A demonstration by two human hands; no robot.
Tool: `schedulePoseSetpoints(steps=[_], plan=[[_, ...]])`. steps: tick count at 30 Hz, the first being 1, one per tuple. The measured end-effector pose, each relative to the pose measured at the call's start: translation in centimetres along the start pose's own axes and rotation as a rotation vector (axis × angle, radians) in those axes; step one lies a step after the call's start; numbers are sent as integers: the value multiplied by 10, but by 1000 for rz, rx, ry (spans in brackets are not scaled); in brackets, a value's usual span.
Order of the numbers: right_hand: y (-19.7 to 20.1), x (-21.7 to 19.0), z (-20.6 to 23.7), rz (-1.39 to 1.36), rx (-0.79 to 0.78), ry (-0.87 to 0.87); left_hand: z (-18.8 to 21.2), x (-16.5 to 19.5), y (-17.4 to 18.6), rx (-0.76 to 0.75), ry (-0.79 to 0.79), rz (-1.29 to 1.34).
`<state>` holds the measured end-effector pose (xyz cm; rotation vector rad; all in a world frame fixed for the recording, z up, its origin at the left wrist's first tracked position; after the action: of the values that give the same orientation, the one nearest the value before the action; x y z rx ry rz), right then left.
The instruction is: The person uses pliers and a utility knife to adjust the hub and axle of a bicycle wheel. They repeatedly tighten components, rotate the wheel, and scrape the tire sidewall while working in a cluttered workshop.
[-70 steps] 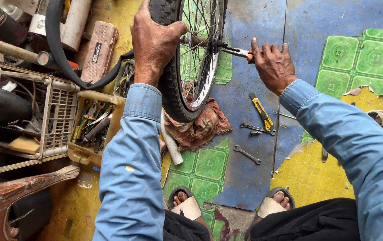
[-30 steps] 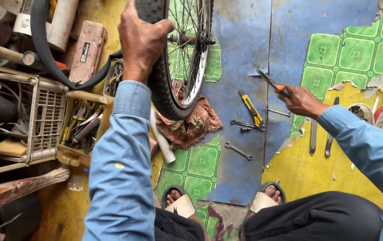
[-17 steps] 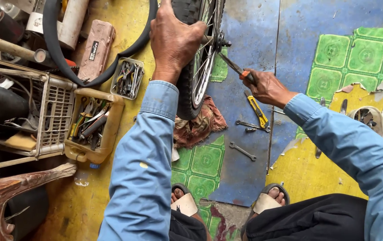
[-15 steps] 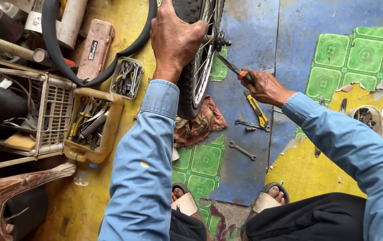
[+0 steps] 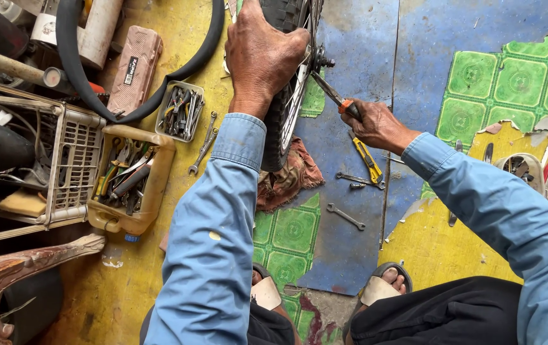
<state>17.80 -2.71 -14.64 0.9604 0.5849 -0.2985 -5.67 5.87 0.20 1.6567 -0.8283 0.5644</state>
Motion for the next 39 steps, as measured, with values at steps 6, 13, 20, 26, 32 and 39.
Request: schedulePoseSetpoints(steps=[6,13,20,26,32,39], plan=[[-2,4,-1,-30,-25,-22,2,0,0,37,-35,-19],[-5,10,4,-77,-19,-10,2,2,0,21,-14,23],[-3,9,6,-12,8,-15,2,5,1,43,-25,-9],[-6,13,5,-19,5,-12,2,2,0,-2,25,-3],[-6,11,5,-35,-6,-6,-1,-1,1,9,24,-11],[-3,8,3,-2,1,-42,-2,-5,3,23,22,-14]])
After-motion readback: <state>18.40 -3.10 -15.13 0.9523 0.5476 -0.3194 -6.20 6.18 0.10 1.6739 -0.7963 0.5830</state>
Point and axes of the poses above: each hand's wrist, its own z-axis away from the middle knuckle, its own y-axis out of the back of the hand, x = y × z, the point moved 5 cm from there along -z, towards the middle knuckle, and after that the axes turned 9 degrees about -x, right-handed, at the moved point
